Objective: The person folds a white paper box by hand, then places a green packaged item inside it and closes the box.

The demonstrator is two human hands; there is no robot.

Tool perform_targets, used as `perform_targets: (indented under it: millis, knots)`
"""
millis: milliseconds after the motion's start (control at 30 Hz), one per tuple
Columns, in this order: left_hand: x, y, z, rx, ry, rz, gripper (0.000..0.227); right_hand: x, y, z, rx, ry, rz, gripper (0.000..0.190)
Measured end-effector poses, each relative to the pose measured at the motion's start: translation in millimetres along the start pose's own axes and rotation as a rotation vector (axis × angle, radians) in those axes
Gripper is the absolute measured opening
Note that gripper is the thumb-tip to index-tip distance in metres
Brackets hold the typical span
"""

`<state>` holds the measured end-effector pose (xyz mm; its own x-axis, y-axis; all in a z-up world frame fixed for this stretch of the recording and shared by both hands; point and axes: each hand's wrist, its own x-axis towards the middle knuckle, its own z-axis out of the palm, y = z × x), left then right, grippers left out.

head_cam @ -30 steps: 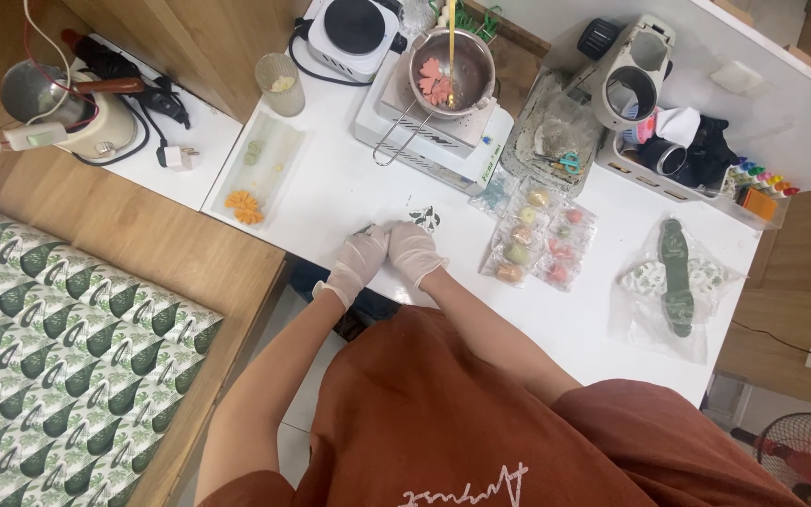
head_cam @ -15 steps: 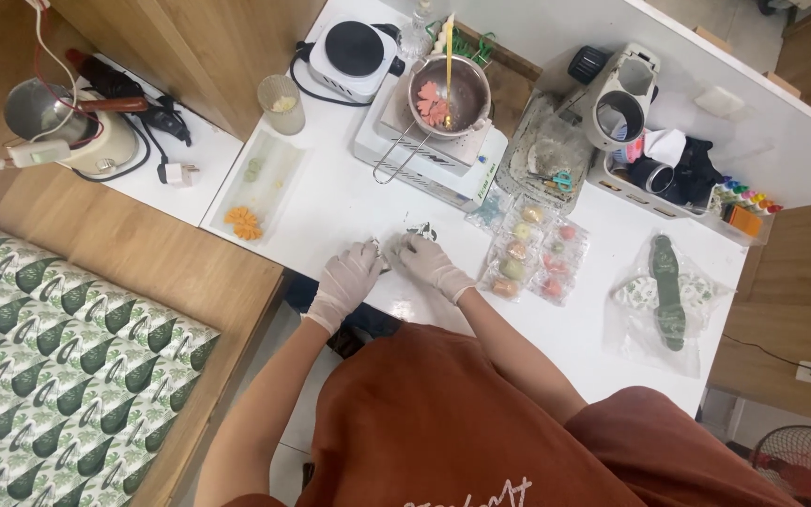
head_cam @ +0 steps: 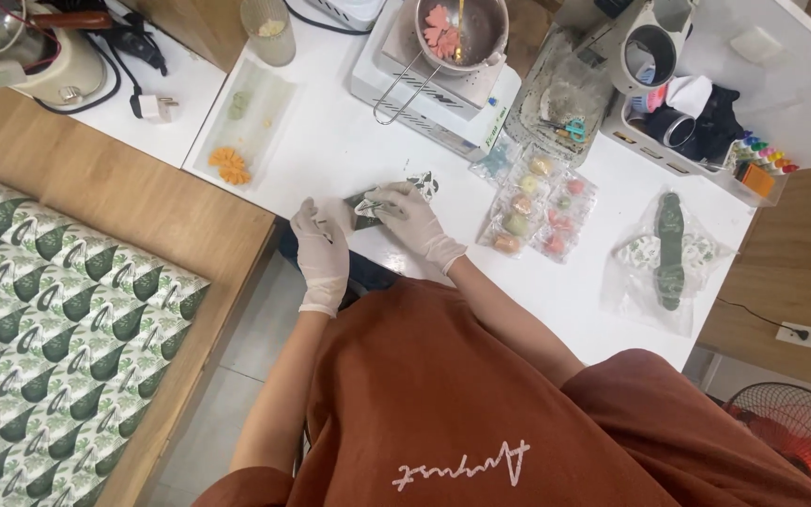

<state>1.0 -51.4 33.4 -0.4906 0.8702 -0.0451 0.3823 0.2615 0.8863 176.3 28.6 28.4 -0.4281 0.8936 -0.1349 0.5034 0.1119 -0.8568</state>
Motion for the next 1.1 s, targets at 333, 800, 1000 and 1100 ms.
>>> perform_targets:
  millis: [333, 800, 1000, 1100]
  knots:
    - [-9.0, 23.2, 15.8, 0.653, 0.014, 0.356, 0.023, 17.1, -1.7, 11.6, -0.005, -0.029, 0.022, 0.016]
    - [10.7, -28.8, 68.4, -0.565, 0.077, -0.672, 0.035, 20.7, 11.5, 26.4, 0.207, -0.011, 0.080, 0.018]
    - [11.4, -9.8, 48.5, 0.167, 0.054, -0.338, 0.030, 22.4, 17.5, 31.2, 0.204, 0.003, 0.078, 0.017]
    - [14.6, -21.4, 50.1, 0.252, 0.034, -0.226, 0.029, 24.4, 15.7, 29.1, 0.211, -0.007, 0.086, 0.017]
